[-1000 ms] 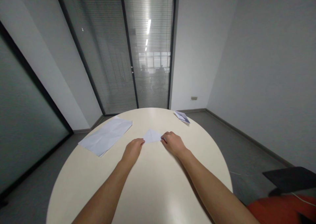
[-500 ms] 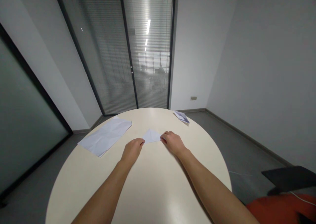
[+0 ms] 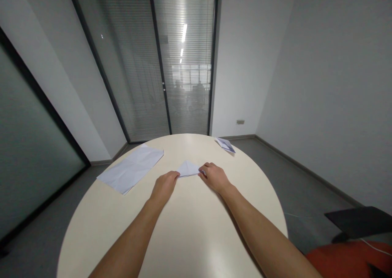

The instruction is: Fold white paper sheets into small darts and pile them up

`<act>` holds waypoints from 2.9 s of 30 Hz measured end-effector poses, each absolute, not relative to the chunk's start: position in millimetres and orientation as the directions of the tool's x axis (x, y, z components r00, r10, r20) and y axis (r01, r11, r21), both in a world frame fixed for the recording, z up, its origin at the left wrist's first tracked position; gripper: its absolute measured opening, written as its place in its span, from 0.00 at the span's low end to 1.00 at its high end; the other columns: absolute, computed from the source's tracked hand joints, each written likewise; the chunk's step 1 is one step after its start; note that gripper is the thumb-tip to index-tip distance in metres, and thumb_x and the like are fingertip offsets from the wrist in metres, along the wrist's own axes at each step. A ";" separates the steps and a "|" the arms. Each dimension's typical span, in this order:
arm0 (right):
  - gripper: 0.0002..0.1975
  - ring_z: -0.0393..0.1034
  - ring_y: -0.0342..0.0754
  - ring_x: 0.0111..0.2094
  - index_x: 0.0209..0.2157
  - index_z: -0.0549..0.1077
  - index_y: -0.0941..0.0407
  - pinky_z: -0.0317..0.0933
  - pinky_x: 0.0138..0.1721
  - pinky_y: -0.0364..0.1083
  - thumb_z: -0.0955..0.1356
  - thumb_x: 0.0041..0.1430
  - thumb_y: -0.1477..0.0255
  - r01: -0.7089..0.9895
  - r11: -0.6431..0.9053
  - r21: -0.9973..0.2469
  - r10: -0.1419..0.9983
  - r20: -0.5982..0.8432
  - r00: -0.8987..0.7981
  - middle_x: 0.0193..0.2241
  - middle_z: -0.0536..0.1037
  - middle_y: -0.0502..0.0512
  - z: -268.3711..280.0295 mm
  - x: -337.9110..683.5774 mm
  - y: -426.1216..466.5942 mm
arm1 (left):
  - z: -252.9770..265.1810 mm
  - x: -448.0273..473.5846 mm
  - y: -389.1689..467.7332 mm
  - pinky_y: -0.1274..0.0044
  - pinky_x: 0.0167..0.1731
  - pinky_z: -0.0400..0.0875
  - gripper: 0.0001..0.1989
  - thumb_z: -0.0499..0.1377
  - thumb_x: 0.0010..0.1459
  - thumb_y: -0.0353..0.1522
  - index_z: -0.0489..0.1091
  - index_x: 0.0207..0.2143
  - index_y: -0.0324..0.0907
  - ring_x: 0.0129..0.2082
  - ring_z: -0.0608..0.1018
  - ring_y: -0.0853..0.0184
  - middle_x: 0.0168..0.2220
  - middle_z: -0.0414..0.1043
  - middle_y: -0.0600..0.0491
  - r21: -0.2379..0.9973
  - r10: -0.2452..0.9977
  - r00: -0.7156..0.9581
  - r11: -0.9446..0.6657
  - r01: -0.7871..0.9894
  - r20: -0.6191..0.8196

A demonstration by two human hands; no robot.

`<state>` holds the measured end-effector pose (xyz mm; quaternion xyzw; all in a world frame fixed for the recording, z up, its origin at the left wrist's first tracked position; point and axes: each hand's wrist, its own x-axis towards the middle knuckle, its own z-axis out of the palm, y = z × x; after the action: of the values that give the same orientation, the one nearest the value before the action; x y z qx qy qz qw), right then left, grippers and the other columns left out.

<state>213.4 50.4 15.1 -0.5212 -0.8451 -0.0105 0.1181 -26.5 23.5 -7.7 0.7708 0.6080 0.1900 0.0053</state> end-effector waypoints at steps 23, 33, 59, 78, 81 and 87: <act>0.19 0.68 0.52 0.49 0.55 0.70 0.54 0.60 0.47 0.46 0.61 0.65 0.79 0.899 0.426 -0.097 0.886 0.244 -0.393 0.47 0.76 0.60 9.4 206.7 53.9 | -4.3 -23.5 19.1 0.75 0.49 0.69 0.14 0.52 0.67 0.30 0.74 0.50 0.47 0.48 0.78 0.63 0.50 0.78 0.52 0.228 0.943 0.170 -0.240 0.944 0.288; 0.14 0.69 0.49 0.50 0.47 0.76 0.55 0.58 0.50 0.43 0.61 0.69 0.68 0.848 0.314 -0.427 0.931 0.312 -0.188 0.48 0.78 0.57 -2.3 211.8 61.4 | -2.9 -20.1 17.8 0.76 0.46 0.70 0.13 0.52 0.67 0.30 0.74 0.49 0.47 0.47 0.79 0.63 0.49 0.78 0.53 0.231 0.933 0.161 -0.242 0.943 0.321; 0.21 0.69 0.54 0.47 0.47 0.79 0.56 0.65 0.52 0.53 0.62 0.58 0.85 0.654 0.634 -0.412 0.696 0.672 -0.251 0.44 0.80 0.58 -1.9 212.6 70.9 | -10.3 -14.9 22.6 0.75 0.39 0.70 0.08 0.55 0.62 0.28 0.73 0.41 0.42 0.34 0.79 0.66 0.39 0.77 0.50 0.571 0.880 -0.025 -0.286 0.770 0.474; 0.25 0.71 0.51 0.47 0.61 0.67 0.50 0.67 0.50 0.52 0.61 0.65 0.83 0.411 0.861 -0.301 0.493 0.694 -0.525 0.46 0.79 0.57 5.6 200.6 57.4 | -32.2 -7.9 31.4 0.69 0.45 0.75 0.25 0.58 0.57 0.27 0.63 0.57 0.43 0.43 0.79 0.64 0.55 0.69 0.45 0.720 0.869 -0.064 -0.363 0.591 0.491; 0.23 0.72 0.50 0.46 0.59 0.69 0.52 0.67 0.49 0.51 0.62 0.64 0.82 0.422 0.853 -0.307 0.512 0.652 -0.560 0.45 0.80 0.58 5.5 199.6 56.2 | -33.4 -12.0 33.6 0.63 0.56 0.69 0.16 0.58 0.57 0.27 0.70 0.49 0.43 0.55 0.73 0.59 0.54 0.69 0.45 0.620 0.807 -0.037 -0.421 0.662 0.589; 0.21 0.72 0.50 0.45 0.55 0.73 0.54 0.67 0.49 0.49 0.65 0.61 0.81 0.462 0.832 -0.307 0.548 0.582 -0.600 0.43 0.80 0.57 6.1 198.5 52.9 | -32.3 -12.4 31.1 0.64 0.56 0.68 0.17 0.56 0.57 0.25 0.71 0.49 0.42 0.51 0.76 0.60 0.48 0.76 0.47 0.579 0.845 0.046 -0.403 0.709 0.532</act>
<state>198.5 52.9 6.1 -0.2831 -0.8924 0.0621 0.3459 -12.4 31.1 -32.3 0.7189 0.5404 0.4300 0.0793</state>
